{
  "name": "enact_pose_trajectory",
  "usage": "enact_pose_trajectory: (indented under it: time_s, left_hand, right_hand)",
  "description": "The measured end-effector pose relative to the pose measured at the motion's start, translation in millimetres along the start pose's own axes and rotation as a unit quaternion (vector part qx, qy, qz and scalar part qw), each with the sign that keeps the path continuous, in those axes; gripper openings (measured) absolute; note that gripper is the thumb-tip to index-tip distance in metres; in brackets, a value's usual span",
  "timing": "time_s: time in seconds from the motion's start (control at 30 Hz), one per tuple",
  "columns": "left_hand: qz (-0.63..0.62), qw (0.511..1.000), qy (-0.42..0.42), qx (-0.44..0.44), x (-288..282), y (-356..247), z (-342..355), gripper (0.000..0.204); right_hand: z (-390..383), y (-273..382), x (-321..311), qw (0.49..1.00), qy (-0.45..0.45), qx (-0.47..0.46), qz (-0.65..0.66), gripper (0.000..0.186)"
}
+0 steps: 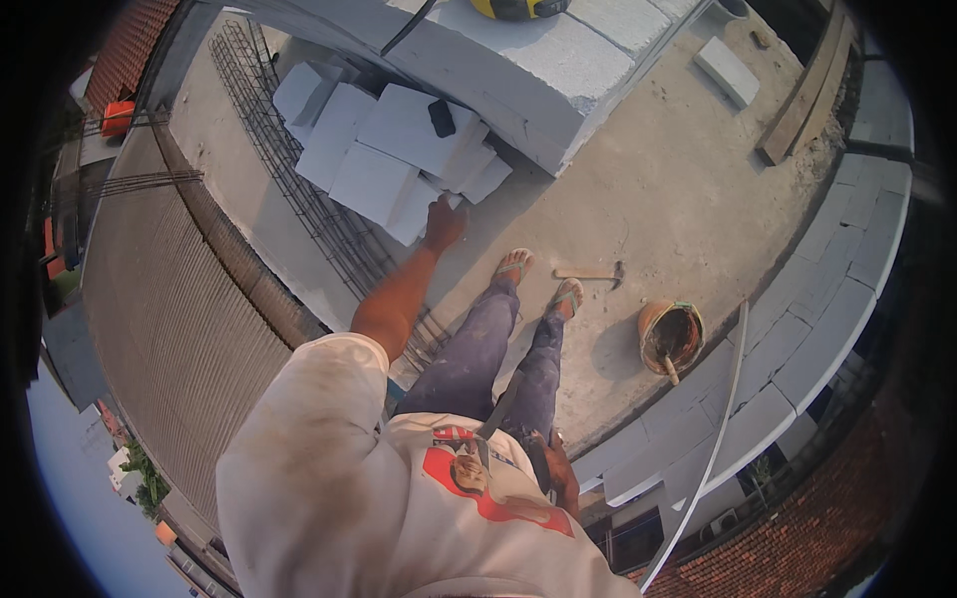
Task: The person applies mortar to a curved wall using a trowel and places white rectangular tiles onto the surface. They use a hammer to tap the tiles into position and a tape measure to check dimensions. The person works on a rooftop, handling tiles one by one to build up the wall.
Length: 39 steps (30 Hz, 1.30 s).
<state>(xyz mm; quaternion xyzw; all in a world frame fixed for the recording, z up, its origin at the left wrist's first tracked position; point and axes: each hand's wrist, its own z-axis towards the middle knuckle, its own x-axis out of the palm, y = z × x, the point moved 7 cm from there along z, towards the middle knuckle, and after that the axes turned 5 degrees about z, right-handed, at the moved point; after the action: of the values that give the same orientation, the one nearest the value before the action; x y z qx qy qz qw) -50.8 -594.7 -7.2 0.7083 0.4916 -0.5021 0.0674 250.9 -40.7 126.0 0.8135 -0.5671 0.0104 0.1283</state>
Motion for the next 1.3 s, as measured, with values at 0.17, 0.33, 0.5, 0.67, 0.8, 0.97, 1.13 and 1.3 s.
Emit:
enact_pose_trajectory:
  time_s: [0.17, 0.33, 0.5, 0.67, 0.8, 0.97, 1.13, 1.3]
  left_hand:
    - [0.08, 0.994, -0.074, -0.02, -48, -44, 103, 0.093]
    - [0.216, 0.957, -0.147, 0.123, -57, -70, 180, 0.104]
    - [0.227, 0.961, -0.056, 0.148, -61, -79, 210, 0.082]
    - [0.128, 0.974, -0.073, 0.169, -53, -45, 204, 0.076]
    - [0.071, 0.951, -0.232, 0.193, -65, -44, 168, 0.079]
    - [0.067, 0.974, -0.177, 0.125, -69, 15, 165, 0.081]
    - [0.064, 0.969, -0.234, -0.037, -108, 72, 153, 0.082]
    - [0.066, 0.969, -0.169, -0.167, -117, 165, 139, 0.087]
  right_hand:
    - [8, 61, 28, 0.98, 0.005, 0.073, -0.186, 0.109]
    - [0, 112, 47, 0.966, -0.007, 0.143, -0.217, 0.111]
    - [18, 63, 16, 0.959, -0.004, 0.149, -0.239, 0.112]
    - [16, 113, 36, 0.949, 0.004, 0.16, -0.272, 0.113]
    - [11, 111, 41, 0.954, -0.02, 0.141, -0.263, 0.112]
    - [38, 80, 45, 0.982, 0.097, 0.074, -0.143, 0.112]
    - [40, 50, 38, 0.972, 0.022, 0.109, -0.206, 0.112]
    - [35, 82, 59, 0.977, 0.005, 0.102, -0.187, 0.12]
